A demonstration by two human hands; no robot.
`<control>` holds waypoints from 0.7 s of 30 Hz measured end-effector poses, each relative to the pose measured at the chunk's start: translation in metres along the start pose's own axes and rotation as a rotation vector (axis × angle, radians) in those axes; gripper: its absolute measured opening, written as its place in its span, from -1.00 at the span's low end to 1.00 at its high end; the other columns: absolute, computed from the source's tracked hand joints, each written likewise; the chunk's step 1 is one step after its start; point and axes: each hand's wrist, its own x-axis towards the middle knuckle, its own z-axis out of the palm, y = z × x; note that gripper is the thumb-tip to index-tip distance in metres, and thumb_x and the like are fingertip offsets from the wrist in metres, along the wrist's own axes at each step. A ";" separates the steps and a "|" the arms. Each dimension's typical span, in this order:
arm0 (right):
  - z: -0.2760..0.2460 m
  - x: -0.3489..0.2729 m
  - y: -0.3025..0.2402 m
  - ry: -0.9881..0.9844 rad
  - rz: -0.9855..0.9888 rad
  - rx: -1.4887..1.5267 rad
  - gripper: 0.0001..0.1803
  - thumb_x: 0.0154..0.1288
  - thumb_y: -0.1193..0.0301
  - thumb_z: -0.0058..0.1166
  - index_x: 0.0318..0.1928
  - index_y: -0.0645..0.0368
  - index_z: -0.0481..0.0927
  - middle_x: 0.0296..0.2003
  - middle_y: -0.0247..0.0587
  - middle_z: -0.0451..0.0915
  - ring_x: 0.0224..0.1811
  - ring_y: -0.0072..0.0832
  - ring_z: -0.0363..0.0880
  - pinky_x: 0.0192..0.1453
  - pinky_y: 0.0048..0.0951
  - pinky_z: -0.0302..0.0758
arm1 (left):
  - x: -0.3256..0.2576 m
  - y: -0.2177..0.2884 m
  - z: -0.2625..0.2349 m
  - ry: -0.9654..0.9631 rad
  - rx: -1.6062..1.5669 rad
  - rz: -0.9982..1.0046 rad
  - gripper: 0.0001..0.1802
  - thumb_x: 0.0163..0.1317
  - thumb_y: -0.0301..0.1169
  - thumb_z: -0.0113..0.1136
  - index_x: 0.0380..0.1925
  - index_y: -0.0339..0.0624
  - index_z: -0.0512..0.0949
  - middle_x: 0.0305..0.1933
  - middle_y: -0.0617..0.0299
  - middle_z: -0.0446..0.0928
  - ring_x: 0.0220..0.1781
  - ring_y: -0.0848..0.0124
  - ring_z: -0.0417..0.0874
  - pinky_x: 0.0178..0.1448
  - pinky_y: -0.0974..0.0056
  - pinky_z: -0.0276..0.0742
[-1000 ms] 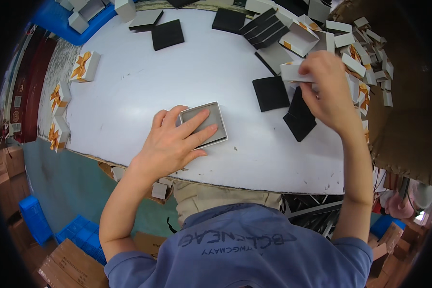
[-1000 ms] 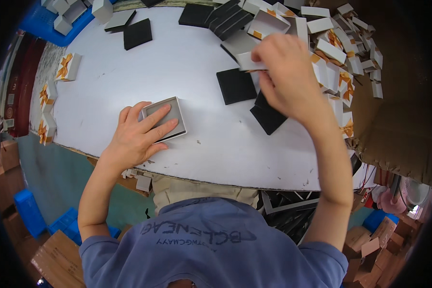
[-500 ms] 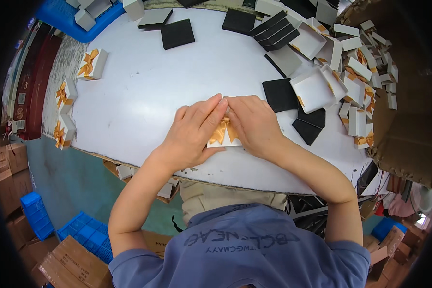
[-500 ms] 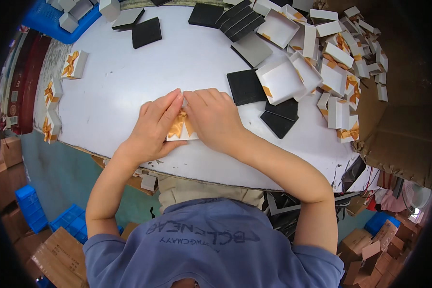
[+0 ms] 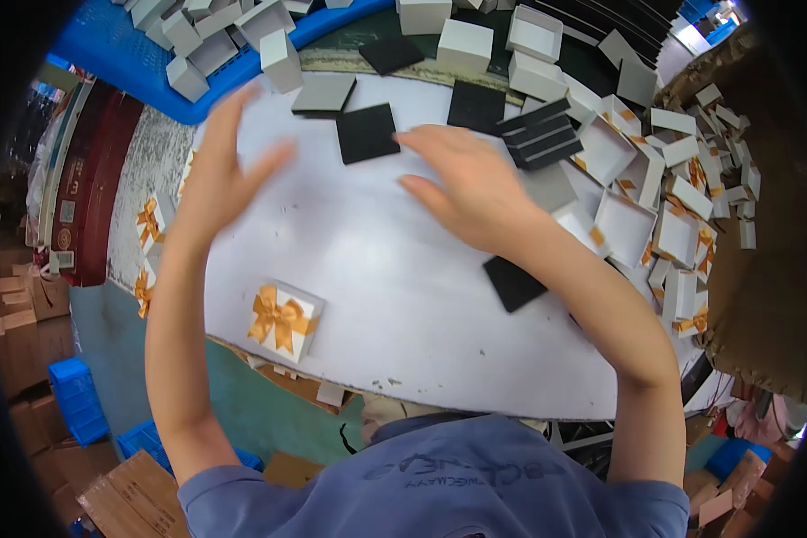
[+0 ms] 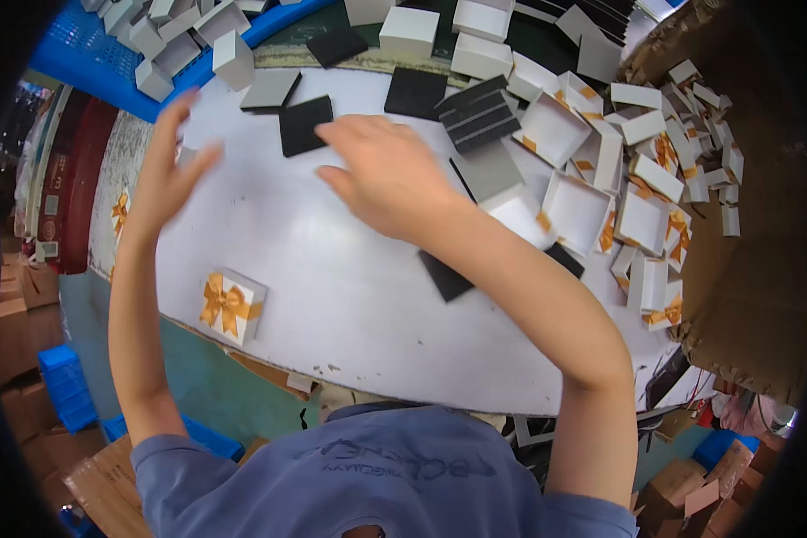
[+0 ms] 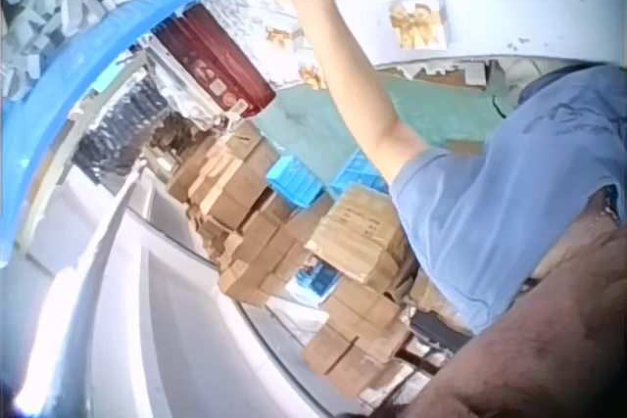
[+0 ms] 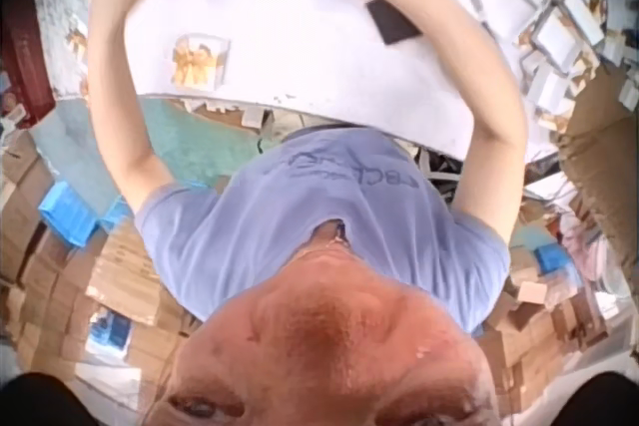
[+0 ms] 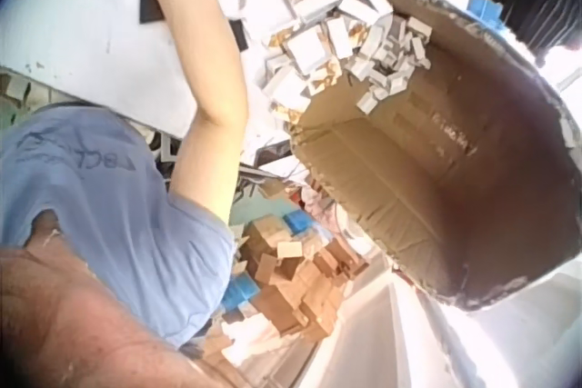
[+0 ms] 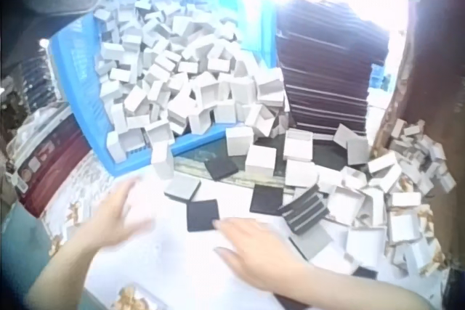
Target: Manually assembling and packaging small gift boxes with foam inserts and ribbon bows.
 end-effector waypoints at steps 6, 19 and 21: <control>0.060 0.053 0.021 -0.022 -0.074 -0.309 -0.41 0.10 0.36 0.17 0.15 0.26 0.31 0.06 0.02 0.38 0.17 -0.17 0.30 0.22 -0.13 0.21 | 0.116 -0.071 0.052 0.294 -0.535 -0.772 -0.44 0.22 -0.08 0.08 0.08 -0.28 0.39 0.18 0.04 0.35 0.21 0.17 0.36 0.24 0.26 0.25; -0.012 -0.079 -0.020 0.267 -0.341 -0.172 -0.76 -0.15 0.48 0.19 -0.34 0.18 0.60 -0.37 -0.25 0.47 -0.36 -0.39 0.45 -0.32 -0.44 0.41 | -0.139 0.104 0.090 -0.182 -0.195 0.228 -0.61 -0.21 -0.51 0.39 -0.35 -0.24 0.42 0.20 -0.20 0.23 0.24 -0.07 0.25 0.21 0.03 0.24; 0.002 -0.113 -0.041 0.057 -0.464 -0.196 -0.78 -0.19 0.47 0.18 -0.39 0.18 0.60 -0.36 -0.32 0.48 -0.36 -0.45 0.44 -0.36 -0.47 0.39 | -0.146 0.098 0.108 -0.112 -0.374 0.163 -0.44 -0.23 -0.48 0.42 -0.19 -0.22 0.34 0.18 -0.19 0.23 0.21 -0.06 0.28 0.19 0.03 0.25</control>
